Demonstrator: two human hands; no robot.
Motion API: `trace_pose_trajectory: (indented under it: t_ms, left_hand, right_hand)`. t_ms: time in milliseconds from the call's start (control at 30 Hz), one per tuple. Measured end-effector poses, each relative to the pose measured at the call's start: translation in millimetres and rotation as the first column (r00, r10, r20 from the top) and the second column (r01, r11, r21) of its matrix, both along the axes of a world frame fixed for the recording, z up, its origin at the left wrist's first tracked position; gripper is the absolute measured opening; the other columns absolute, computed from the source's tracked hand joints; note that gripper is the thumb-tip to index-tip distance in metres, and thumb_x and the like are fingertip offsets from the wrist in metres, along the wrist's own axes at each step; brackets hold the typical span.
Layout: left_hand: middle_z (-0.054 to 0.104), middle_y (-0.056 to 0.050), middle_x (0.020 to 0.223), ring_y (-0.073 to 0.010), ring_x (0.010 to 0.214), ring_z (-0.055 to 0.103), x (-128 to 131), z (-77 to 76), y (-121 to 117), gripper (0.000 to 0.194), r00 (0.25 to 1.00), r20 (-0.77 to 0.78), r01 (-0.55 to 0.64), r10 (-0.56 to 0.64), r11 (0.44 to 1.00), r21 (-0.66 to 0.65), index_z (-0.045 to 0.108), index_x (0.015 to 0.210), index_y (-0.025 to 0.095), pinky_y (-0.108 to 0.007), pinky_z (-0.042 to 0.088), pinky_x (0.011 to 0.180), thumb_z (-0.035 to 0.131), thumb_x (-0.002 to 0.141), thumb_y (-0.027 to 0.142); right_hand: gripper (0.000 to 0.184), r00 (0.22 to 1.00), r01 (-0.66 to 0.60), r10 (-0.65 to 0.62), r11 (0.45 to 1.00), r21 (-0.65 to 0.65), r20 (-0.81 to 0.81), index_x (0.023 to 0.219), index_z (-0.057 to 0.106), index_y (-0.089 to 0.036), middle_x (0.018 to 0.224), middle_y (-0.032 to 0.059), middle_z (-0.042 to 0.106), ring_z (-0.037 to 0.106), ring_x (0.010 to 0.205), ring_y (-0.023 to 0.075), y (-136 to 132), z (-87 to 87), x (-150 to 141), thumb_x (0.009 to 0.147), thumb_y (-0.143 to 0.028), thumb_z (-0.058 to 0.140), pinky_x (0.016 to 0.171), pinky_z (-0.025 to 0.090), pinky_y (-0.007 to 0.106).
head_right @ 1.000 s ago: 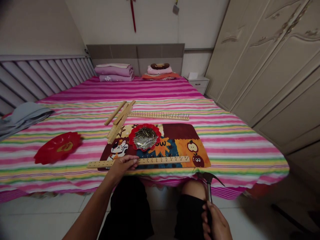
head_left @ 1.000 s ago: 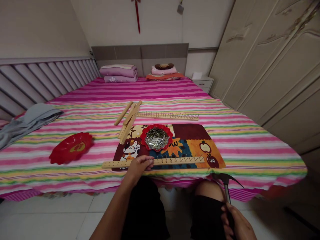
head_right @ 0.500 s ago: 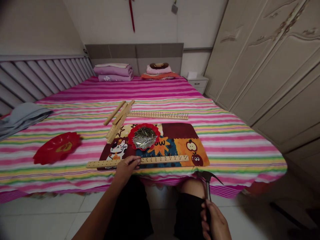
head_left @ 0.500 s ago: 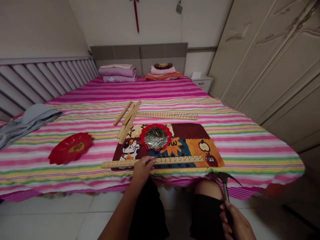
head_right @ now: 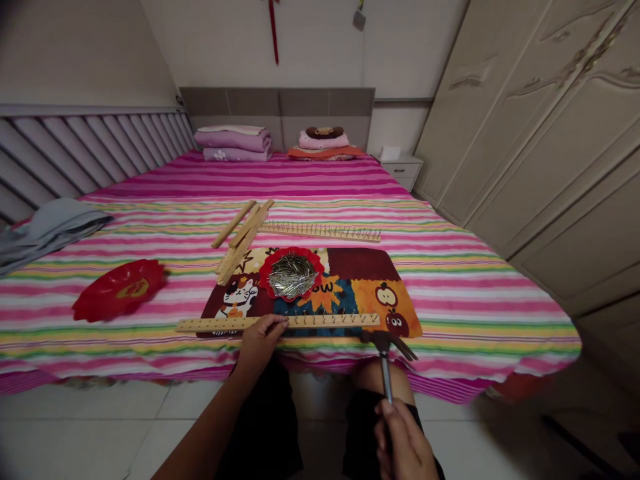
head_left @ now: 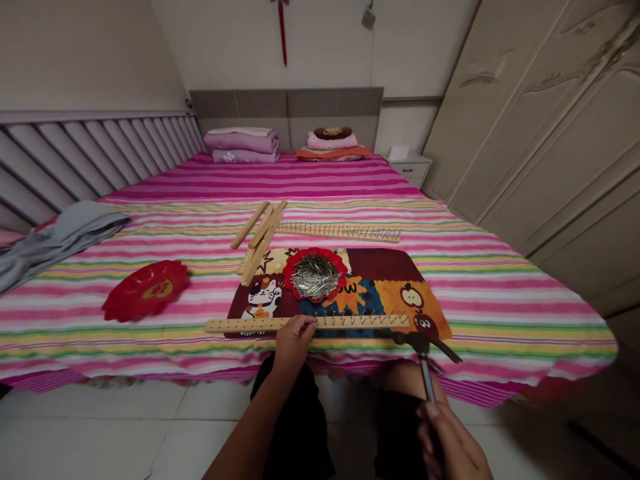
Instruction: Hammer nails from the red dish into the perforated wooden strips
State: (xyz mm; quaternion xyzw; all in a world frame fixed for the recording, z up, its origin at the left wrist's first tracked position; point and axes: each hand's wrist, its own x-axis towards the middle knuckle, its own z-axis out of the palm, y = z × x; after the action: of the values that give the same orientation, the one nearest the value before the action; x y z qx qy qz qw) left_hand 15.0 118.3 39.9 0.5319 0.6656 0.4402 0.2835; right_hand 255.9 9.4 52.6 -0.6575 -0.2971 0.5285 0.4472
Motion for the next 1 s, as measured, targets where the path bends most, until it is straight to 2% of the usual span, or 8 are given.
trace_pose_trajectory:
  t_ms: [167,267,400,533,667,833,900,1000]
  left_hand:
    - [0.067,-0.002,0.080,-0.0148,0.080,0.061,1.0,-0.5,-1.3,0.014,0.980,-0.189,0.077,-0.063,0.995,0.070,0.064,0.075,0.021,-0.026,0.046,0.076,0.050,0.079,0.024]
    - [0.065,-0.002,0.079,-0.0147,0.079,0.060,2.7,-3.3,-1.4,0.016,0.966,-0.250,0.094,-0.071,0.992,0.080,0.062,0.077,0.021,-0.026,0.045,0.075,0.048,0.081,0.023]
    - [0.063,-0.002,0.075,-0.0141,0.076,0.058,3.9,-8.0,-1.0,0.017,0.943,-0.327,0.097,-0.067,0.992,0.077,0.060,0.073,0.020,-0.025,0.043,0.073,0.046,0.082,0.019]
    - [0.063,-0.003,0.079,-0.0141,0.079,0.059,2.8,-10.4,-0.2,0.017,0.948,-0.308,0.118,-0.074,0.985,0.124,0.061,0.075,0.020,-0.025,0.043,0.075,0.046,0.083,0.021]
    - [0.063,-0.002,0.079,-0.0130,0.074,0.059,3.2,-7.6,0.9,0.011,0.969,-0.239,0.097,-0.067,0.989,0.115,0.063,0.080,0.019,-0.024,0.045,0.072,0.051,0.079,0.019]
    - [0.064,-0.003,0.083,-0.0136,0.072,0.060,-5.1,2.7,-14.0,0.017,0.987,-0.159,0.047,-0.027,0.992,0.121,0.063,0.089,0.019,-0.025,0.048,0.070,0.053,0.076,0.024]
    - [0.066,-0.003,0.086,-0.0156,0.079,0.061,-23.1,3.0,-28.4,0.017,0.988,-0.144,-0.037,0.056,0.990,0.133,0.063,0.084,0.020,-0.027,0.048,0.075,0.052,0.076,0.030]
    - [0.067,-0.002,0.084,-0.0178,0.081,0.061,-70.9,-10.8,-52.5,0.022,0.941,-0.115,-0.310,0.318,0.947,0.082,0.063,0.083,0.021,-0.029,0.049,0.076,0.054,0.073,0.038]
  right_hand:
    - [0.039,0.956,-0.294,0.294,0.952,0.083,0.013,0.075,0.047,-0.024,0.050,-0.0083,0.042,0.030,0.032,0.0070,30.4,29.5,-37.6,0.078,-0.062,0.045,0.027,0.020,0.017]
    - [0.039,0.907,-0.419,0.420,0.901,0.112,0.021,0.068,0.048,-0.023,0.047,-0.0079,0.040,0.030,0.034,0.0072,47.9,29.2,-56.0,0.076,-0.062,0.050,0.029,0.020,0.018]
    - [0.040,0.896,-0.444,0.443,0.885,0.142,0.037,0.064,0.049,-0.022,0.045,-0.0071,0.039,0.033,0.038,0.0074,49.2,20.8,-63.7,0.073,-0.060,0.056,0.032,0.022,0.018]
    - [0.039,0.931,-0.364,0.362,0.924,0.121,0.039,0.074,0.049,-0.024,0.047,-0.0085,0.041,0.027,0.031,0.0064,34.2,22.8,-47.3,0.077,-0.062,0.047,0.026,0.015,0.018]
    - [0.038,0.980,-0.196,0.197,0.975,0.101,-0.002,0.080,0.049,-0.024,0.051,-0.0092,0.042,0.030,0.032,0.0067,19.0,28.8,-23.6,0.076,-0.061,0.051,0.025,0.021,0.016]
    - [0.032,0.960,0.120,-0.085,0.986,0.118,-0.267,0.074,0.051,-0.021,0.050,-0.0090,0.042,0.030,0.033,0.0056,2.0,18.9,-0.4,0.068,-0.047,0.069,0.025,0.022,0.015]
    - [0.031,0.926,0.226,-0.168,0.964,0.139,-0.338,0.068,0.047,-0.021,0.049,-0.0100,0.039,0.028,0.034,0.0046,-0.6,9.4,12.0,0.067,-0.040,0.072,0.025,0.021,0.014]
    - [0.034,0.875,0.379,-0.299,0.912,0.156,-0.381,0.063,0.041,-0.021,0.048,-0.0107,0.035,0.027,0.035,0.0043,3.5,-12.3,40.3,0.072,-0.039,0.069,0.027,0.021,0.013]
